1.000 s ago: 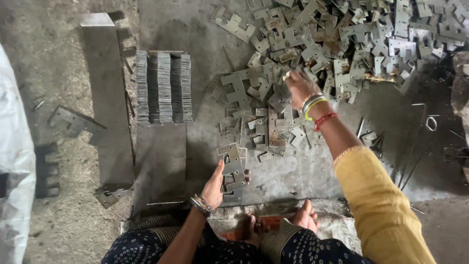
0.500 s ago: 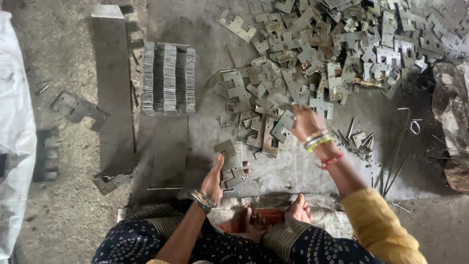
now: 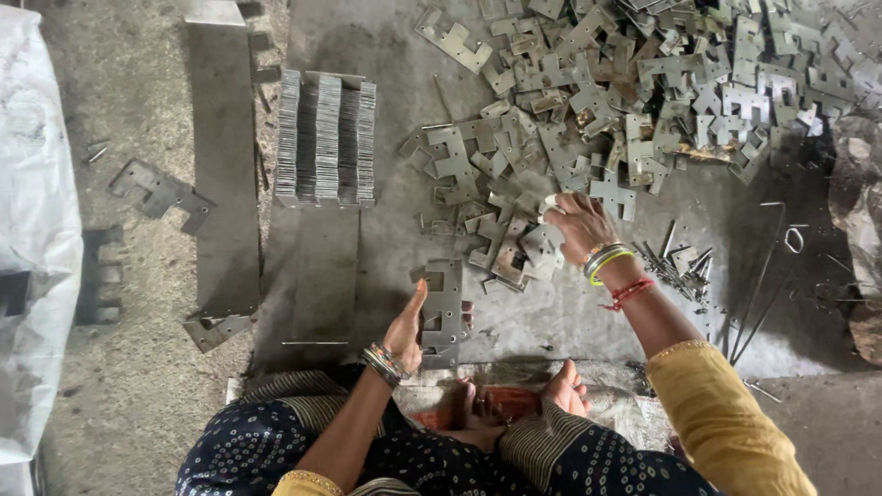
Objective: The person sits on the floor and repeatedly picks up small metal brackets from a pile. They rub each bracket with a white cloth or pad to clean it, then place it into a stack. The person occasionally uses a metal rod to move the pile of parts.
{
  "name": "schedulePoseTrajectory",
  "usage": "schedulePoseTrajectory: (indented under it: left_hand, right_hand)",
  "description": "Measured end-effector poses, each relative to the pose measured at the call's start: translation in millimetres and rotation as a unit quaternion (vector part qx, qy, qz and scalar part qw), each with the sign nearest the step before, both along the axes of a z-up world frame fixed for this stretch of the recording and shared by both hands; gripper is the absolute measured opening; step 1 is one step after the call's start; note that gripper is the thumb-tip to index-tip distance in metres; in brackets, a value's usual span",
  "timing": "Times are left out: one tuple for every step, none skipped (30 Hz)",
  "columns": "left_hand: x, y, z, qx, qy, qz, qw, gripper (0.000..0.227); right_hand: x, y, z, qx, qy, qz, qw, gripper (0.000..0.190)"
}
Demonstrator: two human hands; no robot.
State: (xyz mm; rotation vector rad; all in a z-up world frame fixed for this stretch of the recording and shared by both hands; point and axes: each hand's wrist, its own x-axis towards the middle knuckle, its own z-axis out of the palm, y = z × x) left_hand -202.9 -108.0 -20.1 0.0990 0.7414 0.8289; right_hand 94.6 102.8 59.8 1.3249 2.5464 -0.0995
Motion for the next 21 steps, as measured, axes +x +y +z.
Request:
schedulePoseTrajectory:
  left_hand:
    - [1.7,0.4,-0.9,0.035,-0.047,0.017,0.998,0.106]
    - [2.7,-0.1,-1.5,0.002,0.008,0.010,1.000,0.097]
    - [4.2,0.2,-2.0,-0.030,0.065,0.004,0.997,0.089]
    - [5.8,-0.1,-2.1,-0.062,0.122,0.000,0.991,0.082]
    - [5.2,0.5,-2.6,-0.030,0.110,-0.013,0.993,0.084]
    - [6.6,-0.1,-3.0,0.000,0.097,-0.028,0.995,0.088]
    - [8.4,-1.7,-3.1,0.031,0.084,-0.041,0.995,0.093]
    - [8.9,1.8,-3.3,0.029,0.077,-0.041,0.996,0.097]
    - [11.1,3.5,-3.1,0.027,0.069,-0.040,0.996,0.101]
    - [13.0,1.2,-3.2,0.021,0.062,-0.040,0.997,0.105]
    - [13.4,3.6,-5.1,-0.006,0.115,-0.069,0.991,0.103]
    - [14.1,6.7,-7.1,-0.031,0.167,-0.096,0.981,0.104]
    - [14.6,8.0,-8.7,-0.056,0.220,-0.123,0.966,0.107]
    - [15.1,8.6,-10.2,-0.041,0.214,-0.110,0.970,0.108]
    - [15.6,6.7,-10.6,-0.026,0.208,-0.098,0.973,0.110]
    - [14.6,6.4,-10.8,-0.011,0.203,-0.084,0.975,0.111]
    - [14.6,5.1,-9.9,-0.017,0.210,-0.081,0.974,0.110]
    - [13.3,1.6,-8.1,-0.025,0.218,-0.076,0.973,0.110]
    - [11.4,0.6,-6.1,-0.033,0.226,-0.071,0.971,0.109]
    - [9.4,-1.3,-3.2,-0.036,0.181,-0.058,0.981,0.105]
    - [6.0,-2.6,0.4,-0.038,0.136,-0.045,0.989,0.101]
  right_hand:
    - [2.6,0.7,1.3,-0.012,-0.020,-0.007,1.000,0.060]
    - [4.2,-1.2,2.3,-0.021,-0.022,-0.012,0.999,0.056]
    - [7.0,-3.4,4.8,-0.030,-0.024,-0.016,0.999,0.052]
    - [7.9,-7.0,6.6,-0.040,-0.025,-0.019,0.999,0.048]
    - [9.6,-13.3,9.1,-0.048,-0.032,-0.025,0.998,0.040]
    - [15.3,-23.4,13.9,-0.057,-0.042,-0.031,0.997,0.034]
    - [19.3,-35.8,17.7,-0.067,-0.051,-0.037,0.996,0.031]
    - [20.1,-47.9,20.2,-0.002,0.020,0.016,1.000,0.025]
    - [19.7,-61.5,21.6,0.063,0.090,0.069,0.991,0.019]
    - [19.0,-74.7,21.7,0.125,0.160,0.121,0.972,0.013]
    - [16.4,-83.9,20.0,0.135,0.203,0.150,0.958,0.014]
    - [10.2,-89.8,15.5,0.147,0.245,0.179,0.941,0.016]
    - [5.6,-93.0,11.9,0.159,0.286,0.208,0.922,0.020]
    - [-0.6,-88.1,6.4,0.140,0.240,0.187,0.942,0.025]
    - [-10.7,-75.1,-2.1,0.121,0.193,0.165,0.960,0.032]
    - [-17.7,-61.6,-8.2,0.103,0.146,0.143,0.973,0.039]
    - [-20.6,-50.1,-11.7,0.112,0.100,0.148,0.978,0.044]
    - [-24.8,-39.3,-16.0,0.120,0.056,0.153,0.979,0.050]
    - [-27.0,-32.5,-19.0,0.128,0.011,0.159,0.979,0.056]
    - [-28.1,-27.9,-21.3,0.107,0.023,0.152,0.982,0.055]
    - [-28.9,-25.5,-22.9,0.087,0.035,0.145,0.985,0.054]
